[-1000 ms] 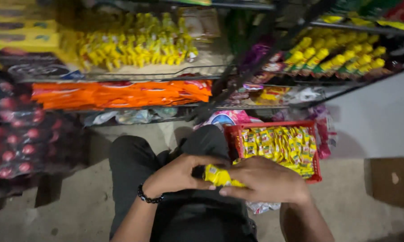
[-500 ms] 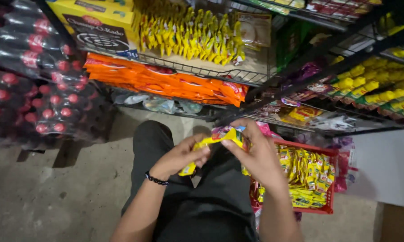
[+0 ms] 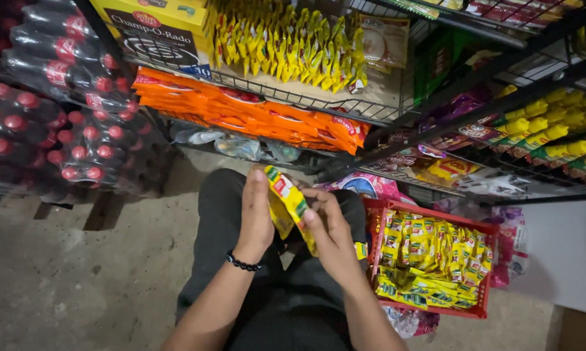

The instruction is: Stocking shelves with small seasoning packets from a red plastic crate.

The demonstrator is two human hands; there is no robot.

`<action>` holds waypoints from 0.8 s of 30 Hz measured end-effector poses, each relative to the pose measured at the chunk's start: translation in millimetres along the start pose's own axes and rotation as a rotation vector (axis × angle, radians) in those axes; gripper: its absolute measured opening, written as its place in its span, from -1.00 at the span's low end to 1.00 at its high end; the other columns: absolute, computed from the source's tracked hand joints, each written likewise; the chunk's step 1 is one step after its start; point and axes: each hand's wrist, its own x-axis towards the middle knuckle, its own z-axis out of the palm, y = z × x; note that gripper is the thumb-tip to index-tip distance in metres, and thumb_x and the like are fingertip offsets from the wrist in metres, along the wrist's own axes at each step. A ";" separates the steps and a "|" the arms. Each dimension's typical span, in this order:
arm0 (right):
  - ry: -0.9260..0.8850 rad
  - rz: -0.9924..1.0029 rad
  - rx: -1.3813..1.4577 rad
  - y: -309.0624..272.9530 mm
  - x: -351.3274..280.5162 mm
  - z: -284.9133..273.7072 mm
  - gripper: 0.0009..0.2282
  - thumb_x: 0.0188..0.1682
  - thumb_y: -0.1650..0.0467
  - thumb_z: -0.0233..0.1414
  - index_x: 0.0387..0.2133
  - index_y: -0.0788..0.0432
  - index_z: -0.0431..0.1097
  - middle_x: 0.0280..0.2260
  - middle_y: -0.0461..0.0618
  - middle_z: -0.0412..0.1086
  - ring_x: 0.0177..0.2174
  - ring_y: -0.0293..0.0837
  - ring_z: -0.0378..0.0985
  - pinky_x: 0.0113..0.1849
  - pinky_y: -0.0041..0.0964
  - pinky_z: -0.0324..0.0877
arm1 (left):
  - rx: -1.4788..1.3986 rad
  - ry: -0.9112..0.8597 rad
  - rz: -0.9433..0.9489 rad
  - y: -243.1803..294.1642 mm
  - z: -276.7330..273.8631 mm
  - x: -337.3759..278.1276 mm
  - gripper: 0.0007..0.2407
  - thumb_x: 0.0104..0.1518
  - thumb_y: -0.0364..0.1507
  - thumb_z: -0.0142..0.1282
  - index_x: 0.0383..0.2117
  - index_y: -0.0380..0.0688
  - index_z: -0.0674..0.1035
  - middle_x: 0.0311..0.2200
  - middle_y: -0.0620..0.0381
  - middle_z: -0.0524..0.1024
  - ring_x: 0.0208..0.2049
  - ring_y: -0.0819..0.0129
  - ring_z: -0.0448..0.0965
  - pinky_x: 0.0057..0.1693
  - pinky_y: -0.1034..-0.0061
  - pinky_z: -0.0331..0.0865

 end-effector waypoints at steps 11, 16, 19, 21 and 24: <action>-0.063 -0.027 0.253 38.8 9.5 5.3 -0.74 0.08 0.47 0.07 0.01 0.28 0.29 -0.15 -0.10 0.39 -0.13 -0.31 0.43 -0.10 -0.43 0.38 | -0.193 0.137 -0.041 16.0 18.9 -3.5 -0.59 0.33 -0.03 -0.24 -0.13 -0.17 0.37 -0.42 0.04 0.51 -0.38 0.30 0.59 -0.19 0.40 0.54; -0.189 0.088 0.071 99.2 7.2 2.3 -0.76 0.20 0.31 -0.02 -0.12 0.30 0.42 -0.32 -0.11 0.40 -0.31 -0.34 0.39 -0.25 -0.43 0.36 | -0.269 0.042 -0.060 12.3 11.8 -2.4 -0.56 0.42 -0.01 -0.20 0.03 -0.18 0.37 -0.45 0.13 0.39 -0.43 0.41 0.43 -0.22 0.46 0.41; -0.181 0.259 0.256 73.5 9.9 10.8 -0.74 0.17 0.27 -0.05 -0.18 0.26 0.39 -0.39 -0.15 0.37 -0.42 -0.35 0.38 -0.38 -0.42 0.35 | -0.275 0.086 -0.145 20.7 19.0 0.2 -0.53 0.34 -0.01 -0.24 0.07 -0.18 0.37 -0.42 0.14 0.44 -0.40 0.39 0.48 -0.14 0.41 0.48; -0.145 0.286 0.316 70.5 11.4 12.7 -0.75 0.15 0.27 -0.05 -0.19 0.25 0.39 -0.39 -0.15 0.38 -0.43 -0.35 0.38 -0.39 -0.42 0.36 | -0.265 0.096 -0.145 21.8 26.2 -1.5 -0.53 0.31 -0.02 -0.27 0.09 -0.16 0.36 -0.40 0.12 0.47 -0.35 0.38 0.52 -0.10 0.43 0.48; -0.103 0.238 0.344 73.6 14.0 12.8 -0.76 0.14 0.28 -0.03 -0.18 0.24 0.39 -0.36 -0.15 0.39 -0.39 -0.35 0.38 -0.35 -0.42 0.36 | -0.209 0.097 -0.139 10.9 28.5 -6.6 -0.54 0.30 -0.04 -0.31 0.09 -0.14 0.35 -0.42 0.08 0.50 -0.34 0.36 0.54 -0.11 0.45 0.46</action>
